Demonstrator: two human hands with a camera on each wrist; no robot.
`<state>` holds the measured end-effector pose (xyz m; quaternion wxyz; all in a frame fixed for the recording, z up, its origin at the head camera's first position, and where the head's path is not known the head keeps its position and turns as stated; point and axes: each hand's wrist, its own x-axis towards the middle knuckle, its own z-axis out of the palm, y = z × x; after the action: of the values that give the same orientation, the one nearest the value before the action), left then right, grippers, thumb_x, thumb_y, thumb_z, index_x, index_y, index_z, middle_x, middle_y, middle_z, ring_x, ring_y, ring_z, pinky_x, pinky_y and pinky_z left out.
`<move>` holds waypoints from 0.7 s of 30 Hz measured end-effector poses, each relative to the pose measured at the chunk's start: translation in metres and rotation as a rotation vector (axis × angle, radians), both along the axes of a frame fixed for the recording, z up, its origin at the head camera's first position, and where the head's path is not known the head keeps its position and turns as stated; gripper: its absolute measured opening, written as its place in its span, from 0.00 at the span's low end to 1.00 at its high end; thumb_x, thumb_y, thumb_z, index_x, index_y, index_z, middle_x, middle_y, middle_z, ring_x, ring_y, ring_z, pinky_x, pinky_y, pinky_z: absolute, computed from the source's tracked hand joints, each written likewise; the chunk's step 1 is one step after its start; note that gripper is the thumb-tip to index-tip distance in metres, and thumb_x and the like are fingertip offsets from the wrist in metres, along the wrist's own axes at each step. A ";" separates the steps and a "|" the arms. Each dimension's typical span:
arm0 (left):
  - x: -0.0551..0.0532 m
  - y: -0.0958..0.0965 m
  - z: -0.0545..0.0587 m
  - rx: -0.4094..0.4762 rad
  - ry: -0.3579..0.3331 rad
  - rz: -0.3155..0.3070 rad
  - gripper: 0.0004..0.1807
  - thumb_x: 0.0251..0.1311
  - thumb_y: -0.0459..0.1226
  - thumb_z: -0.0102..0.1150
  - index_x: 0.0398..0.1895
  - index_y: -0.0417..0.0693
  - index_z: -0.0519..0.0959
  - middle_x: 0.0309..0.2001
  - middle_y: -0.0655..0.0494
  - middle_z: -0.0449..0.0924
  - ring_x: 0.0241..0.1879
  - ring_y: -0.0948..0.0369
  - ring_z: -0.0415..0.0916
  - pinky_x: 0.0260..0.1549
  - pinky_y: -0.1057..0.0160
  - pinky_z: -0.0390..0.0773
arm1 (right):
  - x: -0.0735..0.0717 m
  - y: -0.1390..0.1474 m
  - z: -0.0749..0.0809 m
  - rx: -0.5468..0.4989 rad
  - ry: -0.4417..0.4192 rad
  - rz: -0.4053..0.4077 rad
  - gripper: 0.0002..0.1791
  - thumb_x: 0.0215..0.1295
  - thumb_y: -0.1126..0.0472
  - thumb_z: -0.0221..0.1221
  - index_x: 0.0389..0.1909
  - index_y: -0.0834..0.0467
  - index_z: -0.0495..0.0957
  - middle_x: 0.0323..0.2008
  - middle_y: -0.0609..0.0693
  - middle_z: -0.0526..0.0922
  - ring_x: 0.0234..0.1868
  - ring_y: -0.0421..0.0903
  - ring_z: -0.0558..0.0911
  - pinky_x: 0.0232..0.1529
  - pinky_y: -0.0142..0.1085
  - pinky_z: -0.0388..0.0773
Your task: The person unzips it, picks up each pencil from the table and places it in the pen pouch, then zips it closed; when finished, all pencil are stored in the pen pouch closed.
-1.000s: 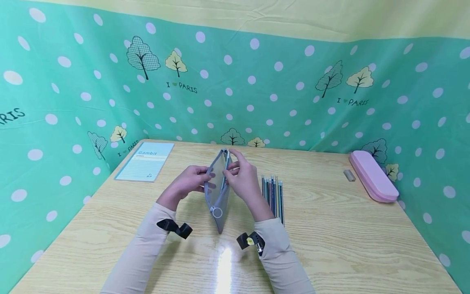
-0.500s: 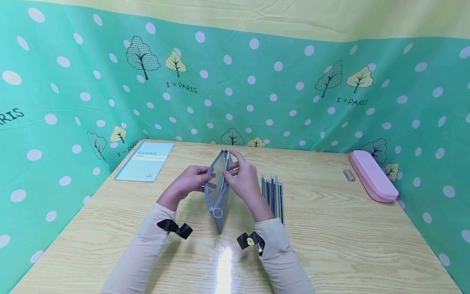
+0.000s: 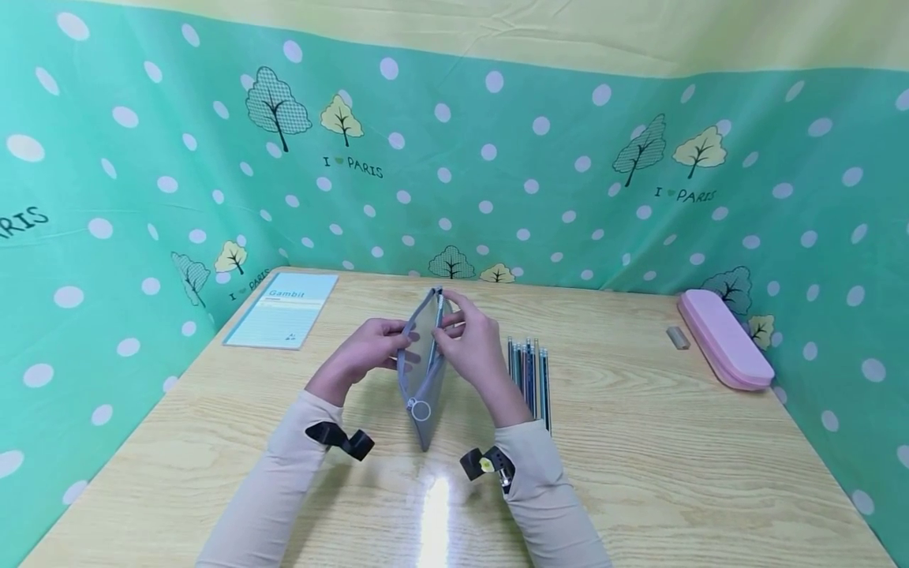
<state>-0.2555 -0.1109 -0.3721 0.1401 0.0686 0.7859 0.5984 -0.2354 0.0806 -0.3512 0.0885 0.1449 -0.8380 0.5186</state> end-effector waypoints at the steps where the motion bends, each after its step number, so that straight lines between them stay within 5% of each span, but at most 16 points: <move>1: 0.000 0.001 0.000 0.001 0.001 0.000 0.22 0.74 0.29 0.47 0.66 0.26 0.72 0.60 0.30 0.78 0.52 0.41 0.84 0.48 0.52 0.88 | 0.000 0.001 0.000 -0.003 0.001 0.005 0.32 0.65 0.74 0.65 0.70 0.62 0.72 0.44 0.64 0.87 0.42 0.58 0.89 0.37 0.37 0.89; 13: -0.001 0.007 0.004 0.010 0.009 -0.015 0.22 0.73 0.29 0.47 0.66 0.24 0.72 0.59 0.29 0.78 0.49 0.43 0.86 0.46 0.53 0.89 | 0.003 0.010 0.004 -0.072 0.006 -0.010 0.20 0.69 0.71 0.61 0.61 0.65 0.80 0.41 0.64 0.87 0.37 0.56 0.89 0.36 0.42 0.90; 21: 0.000 0.000 -0.002 -0.004 -0.006 0.011 0.22 0.74 0.30 0.48 0.66 0.24 0.71 0.58 0.28 0.79 0.50 0.42 0.85 0.47 0.52 0.88 | 0.002 0.014 0.004 -0.028 -0.019 0.069 0.16 0.71 0.70 0.58 0.56 0.67 0.82 0.40 0.66 0.88 0.37 0.62 0.88 0.35 0.39 0.90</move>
<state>-0.2551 -0.1111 -0.3743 0.1393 0.0624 0.7870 0.5978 -0.2331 0.0947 -0.3473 0.0648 0.1677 -0.8258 0.5345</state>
